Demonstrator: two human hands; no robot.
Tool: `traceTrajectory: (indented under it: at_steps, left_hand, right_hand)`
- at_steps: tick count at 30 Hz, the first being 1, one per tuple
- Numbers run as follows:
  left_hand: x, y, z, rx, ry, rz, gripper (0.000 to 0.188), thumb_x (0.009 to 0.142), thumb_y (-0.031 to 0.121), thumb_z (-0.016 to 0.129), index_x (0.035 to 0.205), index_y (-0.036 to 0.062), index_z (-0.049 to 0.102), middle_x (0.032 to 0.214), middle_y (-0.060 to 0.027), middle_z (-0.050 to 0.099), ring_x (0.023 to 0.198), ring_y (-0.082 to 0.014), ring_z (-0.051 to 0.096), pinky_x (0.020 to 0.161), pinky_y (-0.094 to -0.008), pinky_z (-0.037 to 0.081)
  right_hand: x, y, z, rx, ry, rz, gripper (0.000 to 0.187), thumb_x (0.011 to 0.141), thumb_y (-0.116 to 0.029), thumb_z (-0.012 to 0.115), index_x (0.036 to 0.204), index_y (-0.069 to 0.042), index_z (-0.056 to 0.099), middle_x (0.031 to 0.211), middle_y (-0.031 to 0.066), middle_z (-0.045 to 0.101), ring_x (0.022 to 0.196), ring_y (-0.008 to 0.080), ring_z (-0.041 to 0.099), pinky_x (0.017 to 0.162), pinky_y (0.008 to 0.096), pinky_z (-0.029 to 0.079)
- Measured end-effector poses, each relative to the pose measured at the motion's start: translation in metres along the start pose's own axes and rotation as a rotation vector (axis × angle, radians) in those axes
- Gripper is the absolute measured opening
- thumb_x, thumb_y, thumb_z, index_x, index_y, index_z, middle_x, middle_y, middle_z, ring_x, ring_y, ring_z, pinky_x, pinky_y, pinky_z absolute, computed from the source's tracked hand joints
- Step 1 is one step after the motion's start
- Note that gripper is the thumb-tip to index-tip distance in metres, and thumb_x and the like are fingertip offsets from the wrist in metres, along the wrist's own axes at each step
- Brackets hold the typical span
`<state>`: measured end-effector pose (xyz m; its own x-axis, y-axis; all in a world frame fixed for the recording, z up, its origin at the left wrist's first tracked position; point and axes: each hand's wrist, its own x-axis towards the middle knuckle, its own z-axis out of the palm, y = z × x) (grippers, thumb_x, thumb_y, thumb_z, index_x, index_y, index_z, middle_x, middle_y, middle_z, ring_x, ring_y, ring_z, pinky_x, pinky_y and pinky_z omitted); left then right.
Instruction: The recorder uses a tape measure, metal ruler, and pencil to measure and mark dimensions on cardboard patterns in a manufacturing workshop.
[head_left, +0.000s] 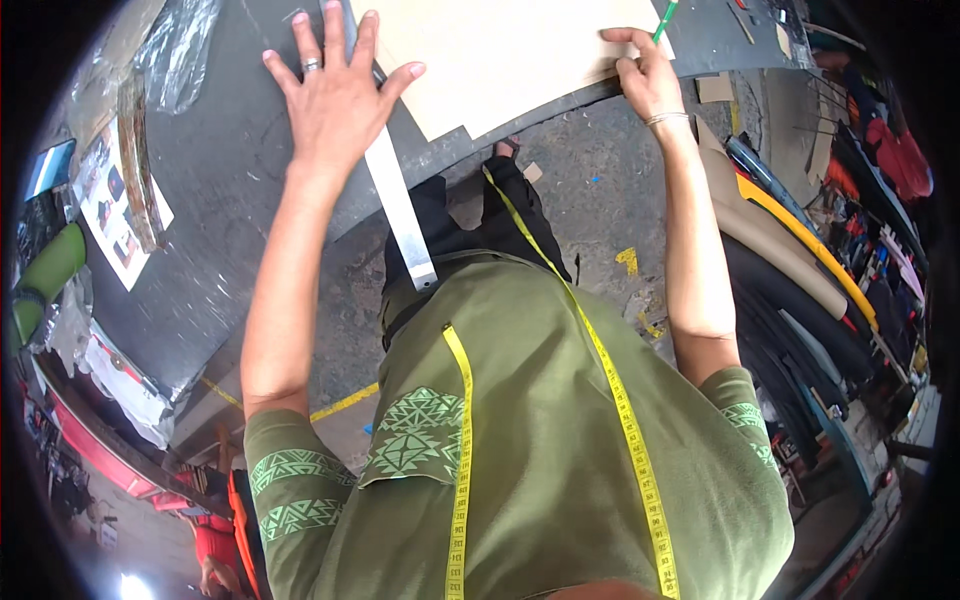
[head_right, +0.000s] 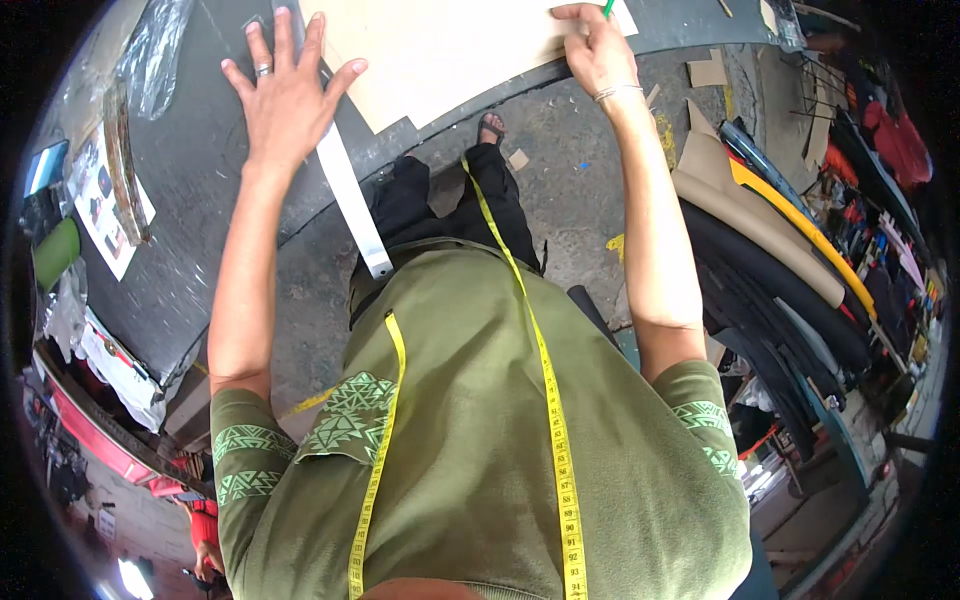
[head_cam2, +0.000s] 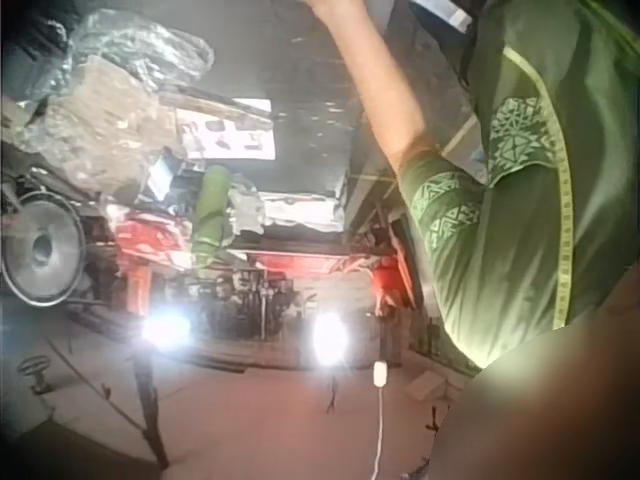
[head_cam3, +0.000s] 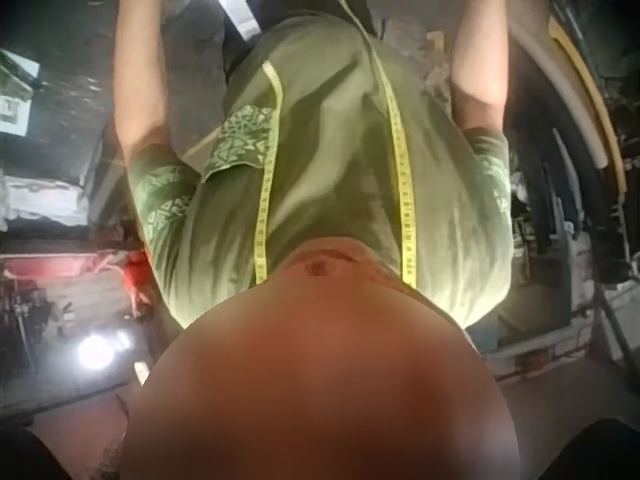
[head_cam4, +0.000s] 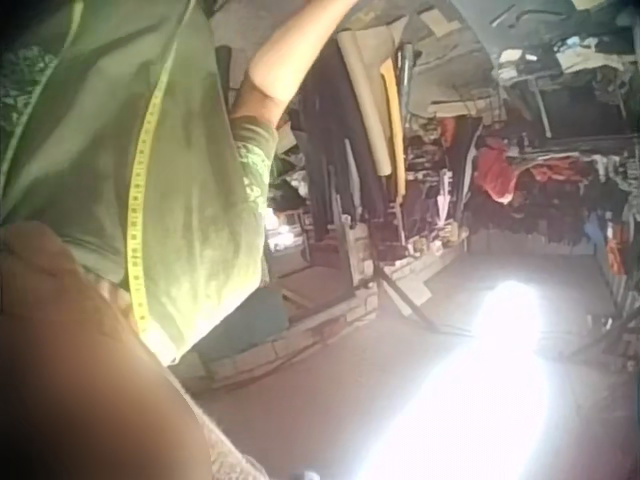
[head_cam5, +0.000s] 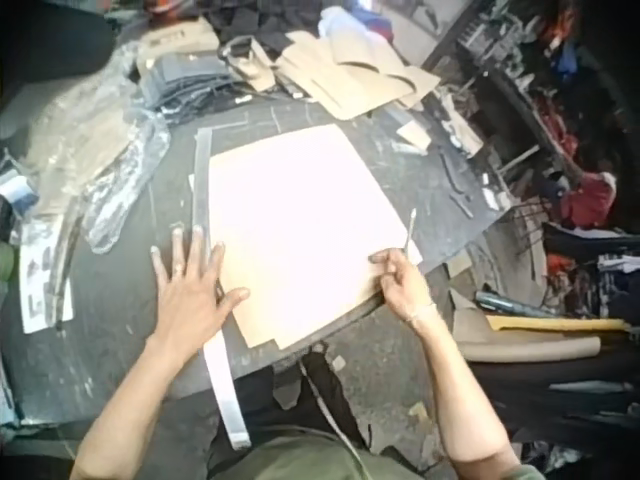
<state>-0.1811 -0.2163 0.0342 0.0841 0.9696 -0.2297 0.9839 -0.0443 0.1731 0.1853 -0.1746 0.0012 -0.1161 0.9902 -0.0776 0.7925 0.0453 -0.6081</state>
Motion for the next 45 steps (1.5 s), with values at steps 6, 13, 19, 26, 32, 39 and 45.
traceTrajectory:
  at_steps: [6,13,19,26,32,39,45]
  left_hand:
    - [-0.027,0.094,0.055,-0.262,0.223,0.313,0.081,0.094,0.068,0.053,0.143,0.0038,0.058,0.159,-0.0170,0.044,0.152,-0.0378,0.030,0.122,-0.0680,0.014]
    - [-0.052,0.138,0.009,-0.941,-0.285,0.654,0.034,0.094,0.038,0.071,0.108,0.0077,0.077,0.107,-0.0118,0.075,0.103,-0.0302,0.070,0.093,-0.0403,0.054]
    - [-0.031,0.052,-0.020,-0.599,0.232,0.004,0.030,0.096,0.024,0.069,0.120,0.0070,0.073,0.116,-0.0144,0.073,0.109,-0.0324,0.070,0.097,-0.0411,0.054]
    - [-0.082,0.067,0.044,-0.374,0.320,-0.192,0.079,0.084,0.050,0.081,0.149,0.0143,0.054,0.160,-0.0200,0.039,0.154,-0.0402,0.026,0.125,-0.0558,0.016]
    - [-0.073,0.069,0.062,-0.239,0.375,-0.211,0.048,0.102,0.051,0.053,0.143,0.0277,0.062,0.156,-0.0092,0.046,0.152,-0.0337,0.029,0.123,-0.0582,0.014]
    - [-0.065,0.076,0.074,-0.076,0.407,-0.275,0.057,0.100,0.058,0.052,0.149,0.0293,0.055,0.159,-0.0101,0.042,0.153,-0.0343,0.027,0.123,-0.0605,0.016]
    - [-0.064,0.080,0.067,-0.069,0.393,-0.272,0.061,0.097,0.062,0.056,0.149,0.0304,0.054,0.158,-0.0091,0.042,0.153,-0.0339,0.027,0.123,-0.0596,0.017]
  right_hand:
    - [-0.006,-0.026,-0.010,-0.236,-0.098,-0.049,0.049,0.086,-0.002,0.046,0.127,-0.019,0.068,0.136,0.0083,0.064,0.127,0.0294,0.061,0.109,0.0366,0.046]
    - [-0.001,-0.009,-0.049,0.111,-0.118,0.049,0.035,0.096,-0.018,0.058,0.131,-0.015,0.062,0.107,0.0060,0.068,0.099,0.0193,0.063,0.093,0.0337,0.049]
    - [-0.056,0.023,-0.061,0.242,0.059,0.077,0.058,0.091,-0.022,0.071,0.145,-0.016,0.048,0.085,0.0031,0.054,0.080,0.0190,0.059,0.081,0.0351,0.051]
    - [-0.078,0.062,-0.092,0.254,0.004,0.177,0.045,0.095,-0.025,0.068,0.136,-0.010,0.055,0.076,0.0018,0.057,0.075,0.0164,0.063,0.075,0.0332,0.052]
    - [-0.042,0.035,-0.059,0.661,-0.268,0.020,0.038,0.108,-0.037,0.051,0.094,-0.005,0.067,0.074,-0.0004,0.062,0.062,0.0101,0.058,0.058,0.0270,0.046]
    - [-0.003,-0.065,0.022,0.832,-0.501,-0.139,0.026,0.106,-0.026,0.061,0.108,0.000,0.066,0.094,0.0076,0.073,0.085,0.0126,0.072,0.080,0.0263,0.058]
    - [0.039,-0.072,0.077,0.663,-0.420,-0.290,0.021,0.101,-0.020,0.067,0.111,-0.001,0.066,0.099,0.0118,0.077,0.094,0.0158,0.075,0.084,0.0297,0.059]
